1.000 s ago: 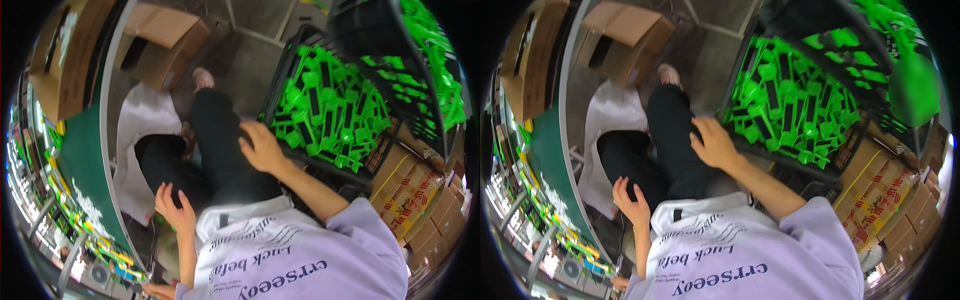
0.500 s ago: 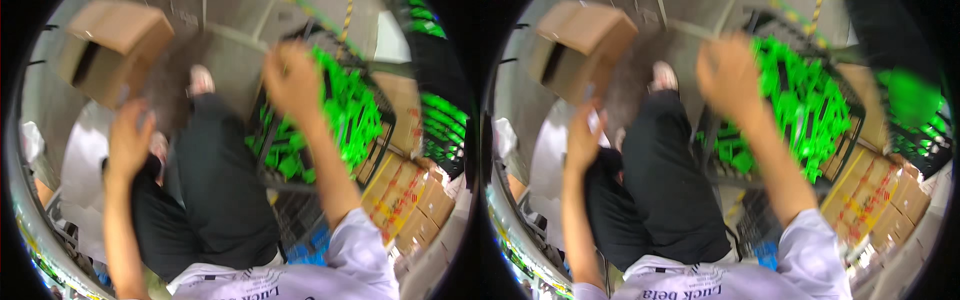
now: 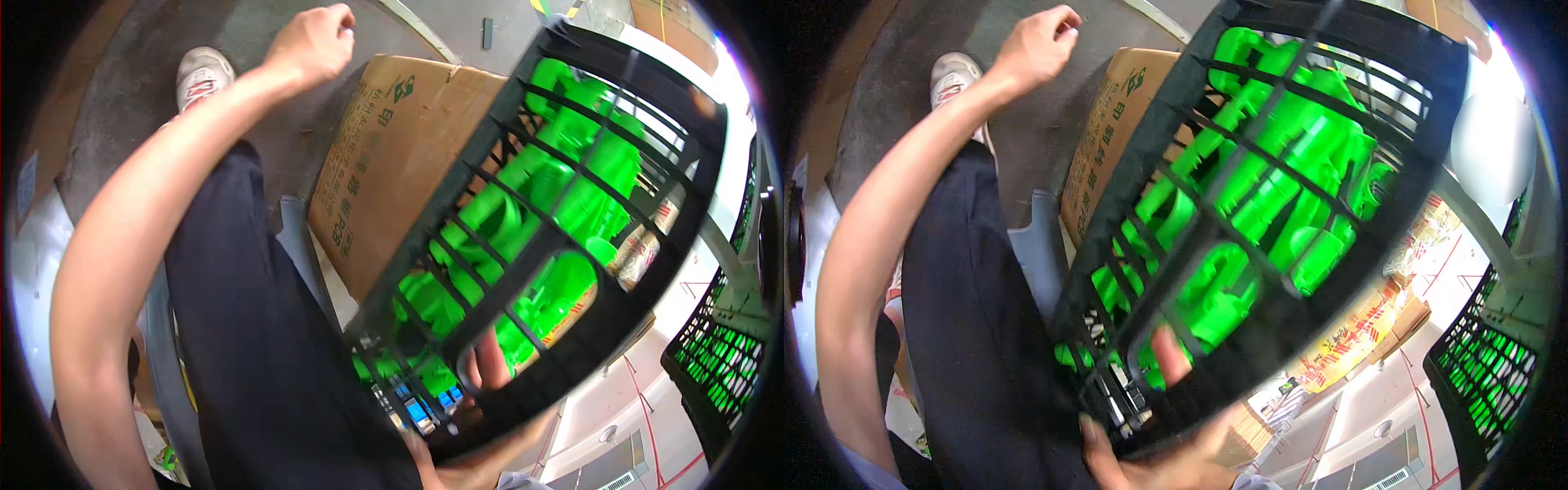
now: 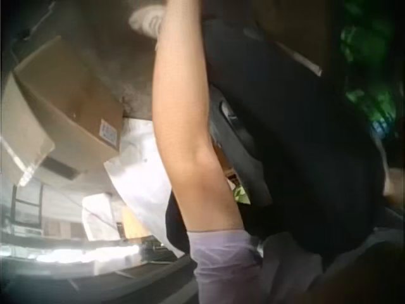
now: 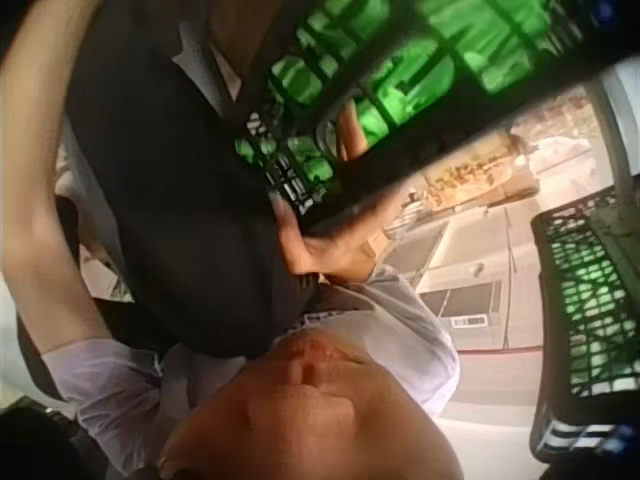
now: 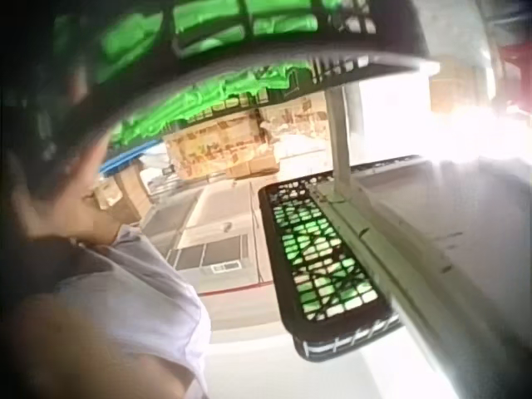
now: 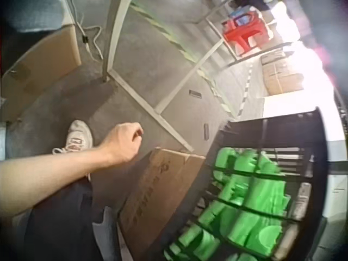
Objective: The person assembles flashlights by inserting plastic switch pieces and joining casing halves together by hand before placing them onto a conveyor belt. The person also retrieves additional plastic pieces from a bag under the table.
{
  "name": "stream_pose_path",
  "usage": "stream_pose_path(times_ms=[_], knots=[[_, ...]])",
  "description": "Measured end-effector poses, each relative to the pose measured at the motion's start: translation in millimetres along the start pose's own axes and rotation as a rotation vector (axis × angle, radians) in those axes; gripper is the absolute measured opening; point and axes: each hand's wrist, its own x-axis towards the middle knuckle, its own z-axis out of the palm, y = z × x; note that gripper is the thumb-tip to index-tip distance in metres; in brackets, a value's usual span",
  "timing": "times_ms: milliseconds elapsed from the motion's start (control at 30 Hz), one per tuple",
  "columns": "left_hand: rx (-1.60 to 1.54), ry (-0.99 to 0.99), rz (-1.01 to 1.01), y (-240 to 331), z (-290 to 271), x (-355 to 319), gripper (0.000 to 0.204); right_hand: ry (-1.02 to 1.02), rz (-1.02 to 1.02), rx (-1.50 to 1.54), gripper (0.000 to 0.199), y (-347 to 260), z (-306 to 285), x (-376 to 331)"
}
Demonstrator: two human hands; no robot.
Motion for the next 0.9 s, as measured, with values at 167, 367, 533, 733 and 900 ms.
stream_pose_path(times_ms=[167, 367, 533, 733, 900], knots=[[0.043, 0.031, 0.169, 12.1, 30.2, 8.8, 0.02, 0.042, 0.061, 0.026, 0.118, 24.5, 44.4, 36.4], [0.145, 0.053, 0.31, 23.9, 39.6, 70.5, 0.023, 0.085, 0.19, 0.061, 0.114, 57.1, 68.8, 72.3], [0.347, 0.137, 0.538, 17.6, 34.8, 151.9, 0.015, 0.092, 0.303, -0.077, 0.111, 65.3, 84.3, 109.9], [0.501, 0.014, 0.559, 34.3, 72.1, 179.7, 0.013, 0.06, 0.309, -0.273, 0.108, 84.3, 47.9, 208.4], [0.661, -0.182, 0.661, 40.4, 116.8, 195.7, 0.021, 0.1, 0.351, -0.427, 0.107, 104.4, 12.9, 288.3]])
